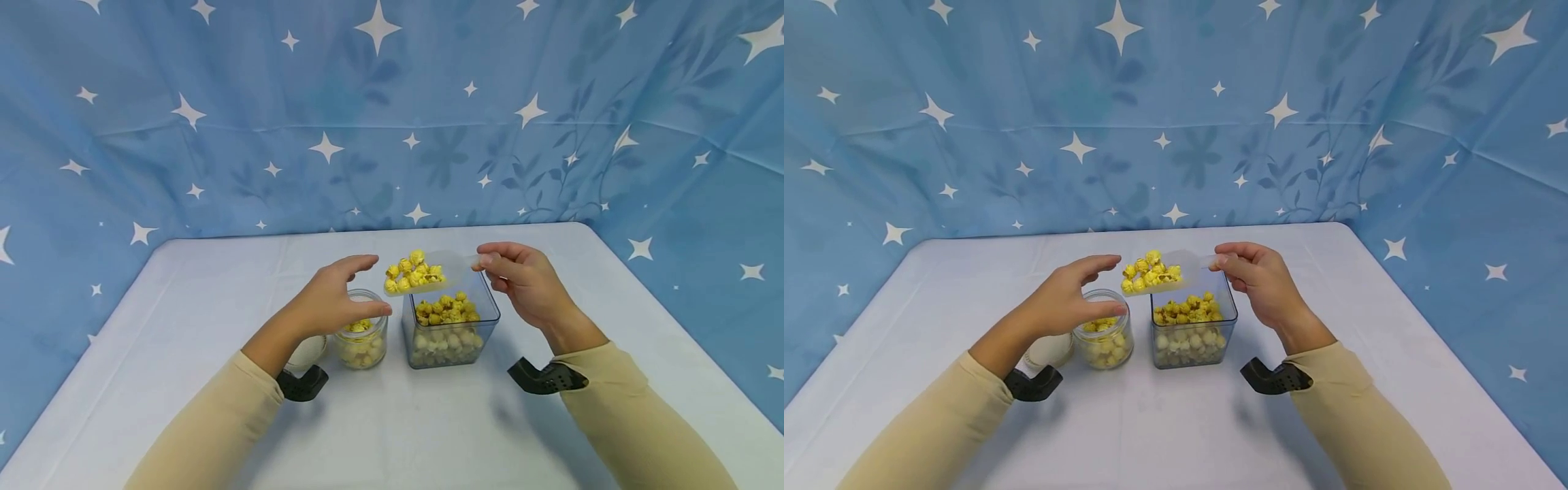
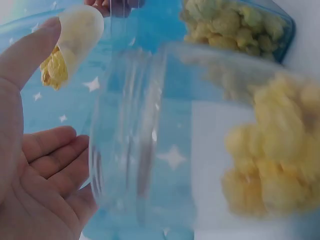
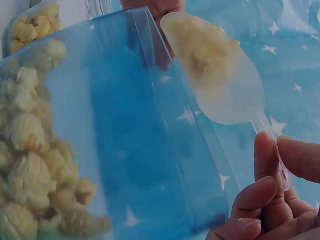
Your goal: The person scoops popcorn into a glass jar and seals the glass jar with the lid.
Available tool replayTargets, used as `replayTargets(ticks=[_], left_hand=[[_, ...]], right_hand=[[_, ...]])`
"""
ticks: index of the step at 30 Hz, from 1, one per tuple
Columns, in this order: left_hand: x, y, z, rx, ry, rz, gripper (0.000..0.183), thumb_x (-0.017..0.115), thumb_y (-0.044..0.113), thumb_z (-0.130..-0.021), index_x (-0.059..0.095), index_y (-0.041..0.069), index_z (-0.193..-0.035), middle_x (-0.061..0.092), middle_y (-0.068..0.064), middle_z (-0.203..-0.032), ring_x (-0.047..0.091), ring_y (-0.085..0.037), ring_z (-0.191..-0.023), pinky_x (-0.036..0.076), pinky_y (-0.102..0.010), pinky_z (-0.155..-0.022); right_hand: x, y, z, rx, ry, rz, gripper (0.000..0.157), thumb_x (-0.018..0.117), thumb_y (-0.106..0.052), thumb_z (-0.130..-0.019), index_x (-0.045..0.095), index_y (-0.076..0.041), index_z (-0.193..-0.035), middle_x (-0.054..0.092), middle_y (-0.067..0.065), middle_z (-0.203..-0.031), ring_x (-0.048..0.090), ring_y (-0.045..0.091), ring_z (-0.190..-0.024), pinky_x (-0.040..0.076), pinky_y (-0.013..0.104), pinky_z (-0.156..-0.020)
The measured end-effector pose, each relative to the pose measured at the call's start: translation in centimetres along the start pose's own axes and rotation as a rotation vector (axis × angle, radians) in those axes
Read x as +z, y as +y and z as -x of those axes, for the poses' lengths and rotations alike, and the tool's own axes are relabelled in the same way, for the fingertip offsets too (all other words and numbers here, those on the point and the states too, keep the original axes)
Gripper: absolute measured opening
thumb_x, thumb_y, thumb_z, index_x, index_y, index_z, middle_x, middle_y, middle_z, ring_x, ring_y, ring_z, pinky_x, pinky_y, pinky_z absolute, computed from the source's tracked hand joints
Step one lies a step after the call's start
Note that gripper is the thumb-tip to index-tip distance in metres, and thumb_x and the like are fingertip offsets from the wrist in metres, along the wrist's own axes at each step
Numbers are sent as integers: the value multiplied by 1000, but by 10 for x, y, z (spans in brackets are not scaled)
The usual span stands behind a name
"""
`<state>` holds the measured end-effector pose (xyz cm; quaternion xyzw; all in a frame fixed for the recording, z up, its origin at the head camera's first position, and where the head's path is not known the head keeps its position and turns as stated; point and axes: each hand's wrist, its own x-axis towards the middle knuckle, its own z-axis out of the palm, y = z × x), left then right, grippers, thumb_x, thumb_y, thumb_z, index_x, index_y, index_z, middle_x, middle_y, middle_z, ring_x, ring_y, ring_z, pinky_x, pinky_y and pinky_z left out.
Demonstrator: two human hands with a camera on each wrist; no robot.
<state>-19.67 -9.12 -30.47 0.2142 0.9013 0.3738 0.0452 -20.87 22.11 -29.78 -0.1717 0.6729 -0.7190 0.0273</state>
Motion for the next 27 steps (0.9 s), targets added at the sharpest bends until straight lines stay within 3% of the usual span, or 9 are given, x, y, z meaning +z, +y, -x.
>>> replayTargets(ticks=[8, 17, 27], left_hand=[[-1, -25, 18, -32, 15, 75, 90, 81, 43, -82, 39, 13, -154, 42, -9, -154, 43, -39, -136, 38, -53, -109], [12, -43, 27, -67, 8, 155, 96, 87, 39, -75, 39, 9, -153, 42, -13, -153, 45, -38, -135, 38, -54, -109], [25, -51, 27, -116, 34, 160, 96, 89, 39, -72, 43, 12, -152, 55, -10, -140, 52, -32, -127, 44, -55, -102]], right_hand=[[12, -8, -4, 38, 5, 157, 14, 54, -7, -102, 65, -3, -110, 71, -4, -90, 44, 17, -71, 36, 26, -64], [23, -12, -7, 74, -28, 272, 28, 55, -10, -102, 58, 11, -121, 70, -5, -92, 54, 16, -85, 43, 26, -72], [34, -12, -10, 91, -49, 418, 30, 60, -14, -100, 62, 8, -121, 72, 9, -100, 59, 25, -98, 48, 35, -86]])
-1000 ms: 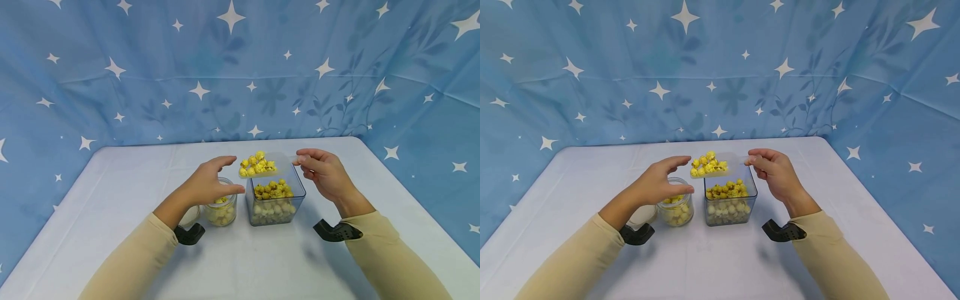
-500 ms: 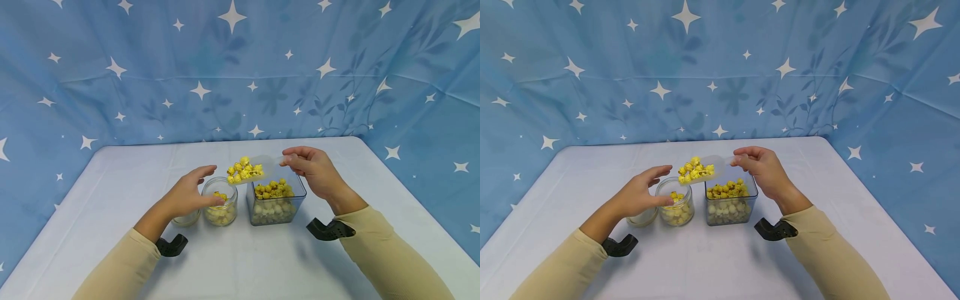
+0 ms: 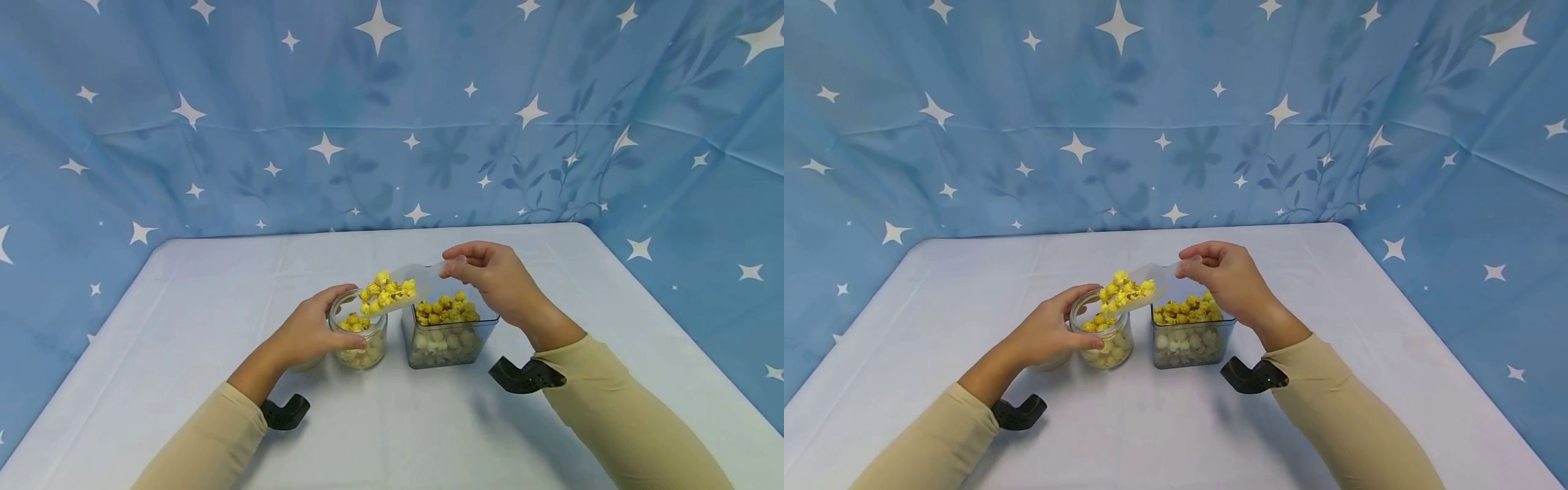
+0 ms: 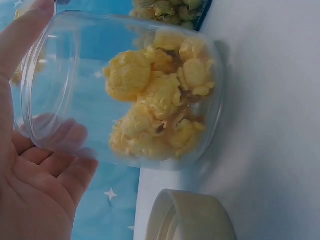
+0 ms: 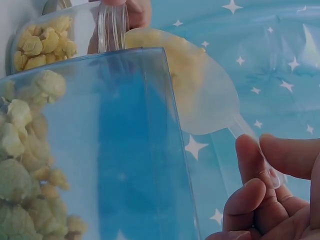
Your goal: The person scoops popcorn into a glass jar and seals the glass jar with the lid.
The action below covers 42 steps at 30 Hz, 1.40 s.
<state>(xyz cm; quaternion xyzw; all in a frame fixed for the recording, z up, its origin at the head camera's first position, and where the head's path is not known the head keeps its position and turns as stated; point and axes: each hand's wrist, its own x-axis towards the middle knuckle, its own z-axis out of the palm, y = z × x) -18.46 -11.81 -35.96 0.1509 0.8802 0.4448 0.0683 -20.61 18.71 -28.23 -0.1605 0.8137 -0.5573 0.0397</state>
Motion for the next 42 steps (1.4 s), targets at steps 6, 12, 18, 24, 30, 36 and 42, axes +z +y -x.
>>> replayTargets(ticks=[6, 12, 18, 24, 30, 36, 42], left_hand=[[1, -1, 2, -4, 7, 11, 95, 89, 39, -73, 43, 10, -151, 56, -9, -138, 51, -31, -129, 42, -55, -104], [1, -2, 2, 9, 15, 16, 95, 89, 39, -72, 44, 10, -150, 58, -9, -135, 52, -31, -127, 43, -55, -102], [1, -3, 2, 6, 12, 16, 93, 89, 40, -72, 46, 12, -149, 59, -10, -134, 53, -31, -124, 44, -54, -100], [1, -2, 2, 4, 10, 14, 93, 89, 39, -73, 45, 11, -150, 59, -11, -133, 53, -33, -124, 44, -54, -99], [0, 1, 2, 3, 2, -16, 94, 89, 37, -74, 43, 10, -151, 58, -12, -134, 53, -33, -125, 44, -54, -100], [-3, 4, 1, 2, -13, -61, 96, 89, 39, -72, 42, 9, -151, 54, -11, -141, 48, -32, -131, 42, -54, -103], [-11, 12, -3, 31, -44, -75, 92, 85, 41, -77, 41, 8, -152, 46, -10, -151, 44, -34, -136, 38, -55, -108]], right_hand=[[3, -7, 0, 2, -7, 31, 32, 65, -19, -98, 64, 6, -119, 72, 10, -102, 63, 24, -101, 48, 42, -94], [2, -9, 0, 11, -4, 40, 32, 66, -19, -98, 65, 5, -119, 71, 10, -101, 63, 25, -102, 47, 45, -97], [1, -9, 1, 12, -1, 39, 31, 64, -18, -99, 65, 5, -119, 71, 9, -101, 63, 25, -102, 47, 45, -98], [-1, -8, 2, 8, -7, 25, 32, 63, -18, -100, 63, 7, -120, 71, 10, -101, 62, 25, -102, 47, 44, -98], [-12, -5, 5, -25, -2, 34, 32, 59, -18, -102, 62, 6, -122, 72, 6, -102, 59, 22, -99, 48, 34, -87], [-33, 1, 10, -27, 27, 26, 32, 54, -19, -104, 60, 4, -125, 70, -6, -98, 58, 18, -99, 47, 29, -85], [-54, 12, 16, -80, 58, -125, 15, 54, -10, -103, 67, -6, -109, 69, -3, -89, 46, 17, -75, 39, 25, -65]])
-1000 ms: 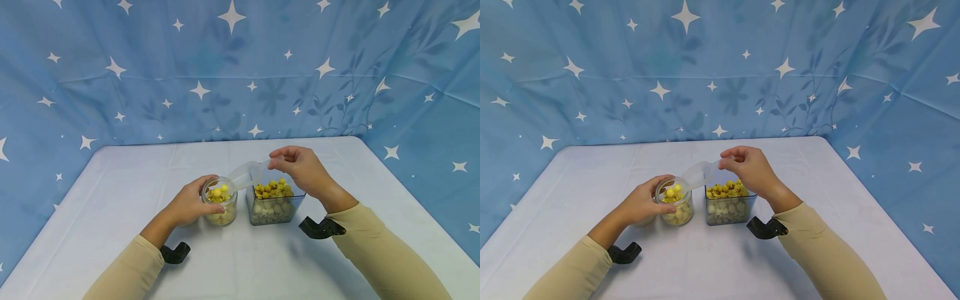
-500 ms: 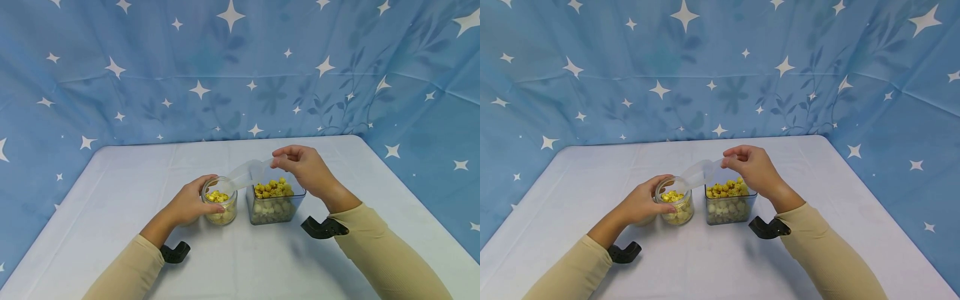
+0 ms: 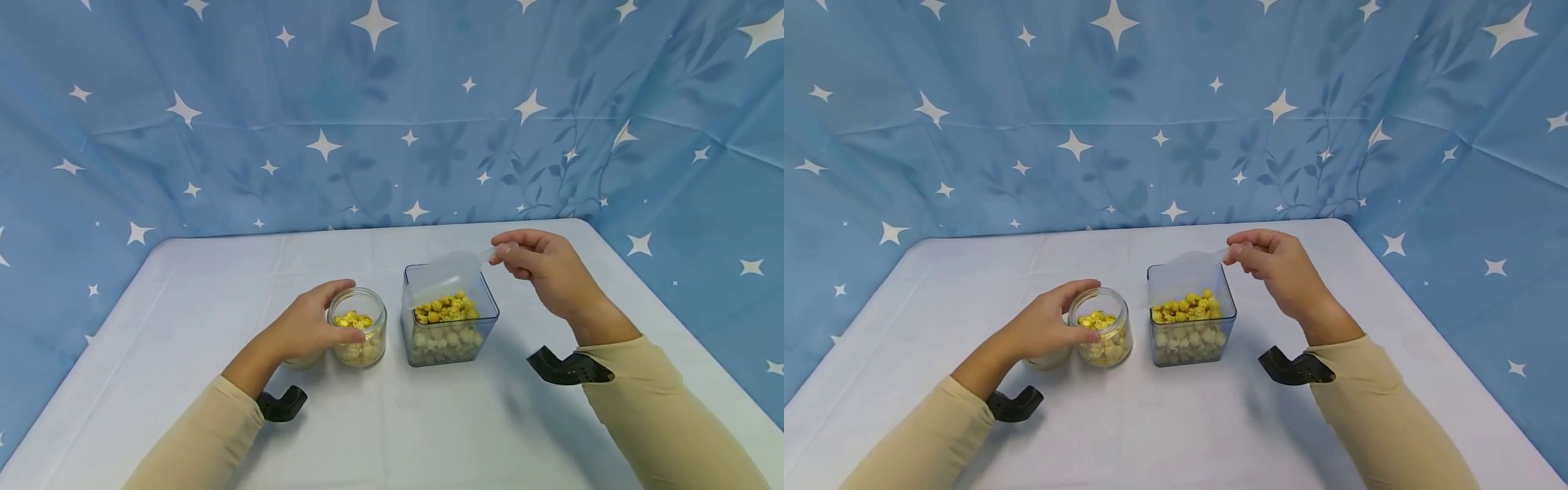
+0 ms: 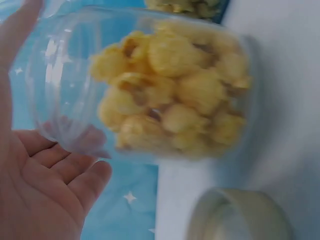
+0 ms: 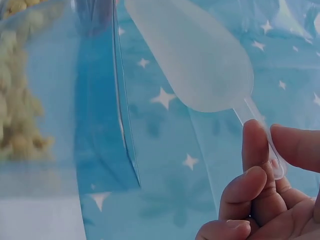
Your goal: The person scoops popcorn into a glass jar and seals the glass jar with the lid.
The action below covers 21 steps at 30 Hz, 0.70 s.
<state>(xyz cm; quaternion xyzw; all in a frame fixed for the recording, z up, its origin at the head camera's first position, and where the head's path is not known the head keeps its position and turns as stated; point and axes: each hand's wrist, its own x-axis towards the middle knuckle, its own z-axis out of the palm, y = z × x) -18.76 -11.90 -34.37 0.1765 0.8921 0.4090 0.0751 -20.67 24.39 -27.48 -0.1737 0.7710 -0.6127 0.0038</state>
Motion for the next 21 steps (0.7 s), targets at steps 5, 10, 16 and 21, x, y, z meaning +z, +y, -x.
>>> replayTargets(ticks=[5, 10, 16, 21], left_hand=[[-8, 15, -7, 57, 4, -2, 84, 77, 44, -86, 41, 7, -152, 44, -9, -152, 43, -37, -137, 36, -50, -111], [-6, 33, -18, 92, -18, -22, 82, 76, 45, -87, 41, 10, -152, 44, -7, -153, 43, -35, -138, 37, -48, -111], [5, 51, -32, 109, -26, -61, 78, 72, 46, -91, 41, 12, -153, 44, -5, -152, 44, -31, -137, 38, -48, -110], [17, 63, -40, 116, -50, -107, 81, 73, 48, -90, 40, 9, -153, 43, -6, -153, 40, -26, -140, 36, -46, -111]], right_hand=[[-21, 4, 4, -27, 8, -95, 21, 54, -5, -103, 72, -15, -102, 69, 0, -86, 47, 16, -73, 38, 24, -61], [-38, 3, 4, -53, -26, 8, 26, 55, -4, -102, 75, -20, -104, 71, -2, -87, 52, 15, -75, 41, 24, -63], [-43, -1, 3, -71, -49, 183, 28, 56, -5, -102, 73, -26, -108, 69, -6, -89, 58, 14, -85, 44, 25, -70], [-41, -10, 3, -46, -29, 354, 25, 59, -10, -101, 70, -7, -123, 72, -3, -92, 65, 10, -91, 49, 20, -79]])
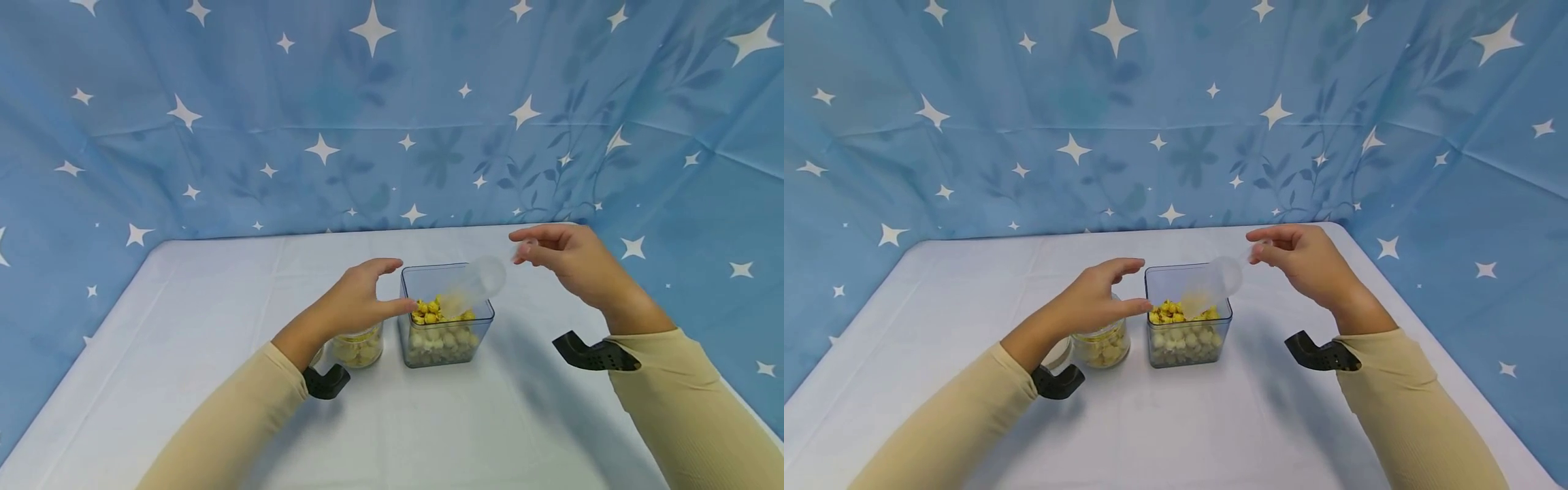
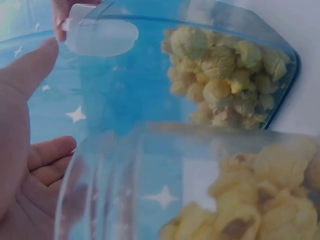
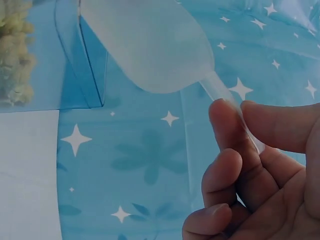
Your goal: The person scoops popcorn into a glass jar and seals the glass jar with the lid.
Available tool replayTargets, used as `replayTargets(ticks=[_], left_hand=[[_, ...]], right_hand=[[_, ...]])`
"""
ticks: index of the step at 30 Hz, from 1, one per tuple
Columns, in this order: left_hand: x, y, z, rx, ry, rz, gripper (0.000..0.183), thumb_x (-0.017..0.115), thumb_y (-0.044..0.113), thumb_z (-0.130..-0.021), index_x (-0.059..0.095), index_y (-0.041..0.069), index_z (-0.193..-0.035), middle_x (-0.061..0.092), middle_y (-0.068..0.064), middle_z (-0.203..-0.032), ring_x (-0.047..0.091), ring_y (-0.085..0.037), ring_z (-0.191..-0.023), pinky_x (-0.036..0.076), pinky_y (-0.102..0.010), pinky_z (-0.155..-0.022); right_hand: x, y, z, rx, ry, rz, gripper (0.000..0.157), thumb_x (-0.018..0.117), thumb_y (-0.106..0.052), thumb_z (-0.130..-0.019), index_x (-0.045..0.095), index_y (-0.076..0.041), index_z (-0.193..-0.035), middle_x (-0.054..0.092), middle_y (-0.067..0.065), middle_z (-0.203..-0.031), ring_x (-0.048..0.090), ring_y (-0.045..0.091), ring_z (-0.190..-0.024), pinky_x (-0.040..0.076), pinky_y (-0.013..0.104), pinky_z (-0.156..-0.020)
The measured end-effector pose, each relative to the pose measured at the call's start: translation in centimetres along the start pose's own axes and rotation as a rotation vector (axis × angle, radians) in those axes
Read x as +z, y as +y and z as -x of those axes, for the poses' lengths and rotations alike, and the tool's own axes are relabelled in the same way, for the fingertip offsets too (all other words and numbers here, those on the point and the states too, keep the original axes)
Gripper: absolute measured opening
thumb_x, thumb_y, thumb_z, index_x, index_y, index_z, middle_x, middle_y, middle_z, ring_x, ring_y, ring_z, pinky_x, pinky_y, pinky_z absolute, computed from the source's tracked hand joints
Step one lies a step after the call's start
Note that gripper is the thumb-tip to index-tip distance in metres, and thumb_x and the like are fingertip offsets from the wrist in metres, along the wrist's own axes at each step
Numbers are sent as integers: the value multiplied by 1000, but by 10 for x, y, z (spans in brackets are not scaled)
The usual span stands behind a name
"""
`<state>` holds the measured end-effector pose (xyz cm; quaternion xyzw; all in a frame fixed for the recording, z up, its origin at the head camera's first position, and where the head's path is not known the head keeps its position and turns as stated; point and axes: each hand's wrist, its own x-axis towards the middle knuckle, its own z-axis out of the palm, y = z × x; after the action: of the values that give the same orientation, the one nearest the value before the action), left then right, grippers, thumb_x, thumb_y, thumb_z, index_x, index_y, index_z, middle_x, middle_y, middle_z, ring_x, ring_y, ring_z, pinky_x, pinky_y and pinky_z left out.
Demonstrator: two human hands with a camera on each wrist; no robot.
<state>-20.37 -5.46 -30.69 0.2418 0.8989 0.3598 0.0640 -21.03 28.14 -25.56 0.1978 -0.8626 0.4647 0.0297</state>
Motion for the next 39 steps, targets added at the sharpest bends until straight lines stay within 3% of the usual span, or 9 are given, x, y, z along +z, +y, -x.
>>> replayTargets(ticks=[4, 8, 26, 32, 39], left_hand=[[5, 2, -3, -11, -25, -47, 84, 75, 49, -88, 41, 8, -153, 41, -7, -155, 37, -25, -142, 34, -46, -113], [8, 2, -4, -11, -35, -70, 84, 75, 50, -87, 41, 9, -153, 42, -7, -154, 39, -25, -141, 36, -45, -112], [7, 4, -4, -7, -46, -69, 86, 76, 50, -86, 41, 10, -153, 45, -7, -153, 41, -24, -140, 37, -44, -112], [7, 4, -3, -14, -44, -65, 85, 77, 49, -86, 42, 10, -153, 45, -7, -152, 41, -25, -140, 37, -45, -111], [6, 2, -3, -6, -46, -53, 84, 76, 48, -88, 42, 8, -153, 45, -8, -152, 42, -25, -139, 38, -45, -111]], right_hand=[[0, -9, -1, 60, -25, 183, 35, 59, -22, -102, 65, -4, -132, 74, 3, -97, 64, 15, -100, 51, 34, -90], [1, -18, -3, 86, -61, 262, 38, 59, -28, -102, 65, -6, -132, 74, 4, -96, 64, 25, -104, 49, 51, -91], [12, -56, -13, 52, -195, 534, 30, 66, -23, -97, 71, -7, -122, 73, -5, -89, 64, 17, -81, 48, 37, -66], [25, -63, -15, 19, -225, 544, 26, 67, -15, -96, 72, -1, -117, 72, -2, -83, 58, 16, -67, 45, 36, -58], [39, -56, -19, 14, -269, 485, 22, 68, -11, -95, 72, 1, -113, 72, -3, -82, 60, 15, -69, 47, 36, -62]])
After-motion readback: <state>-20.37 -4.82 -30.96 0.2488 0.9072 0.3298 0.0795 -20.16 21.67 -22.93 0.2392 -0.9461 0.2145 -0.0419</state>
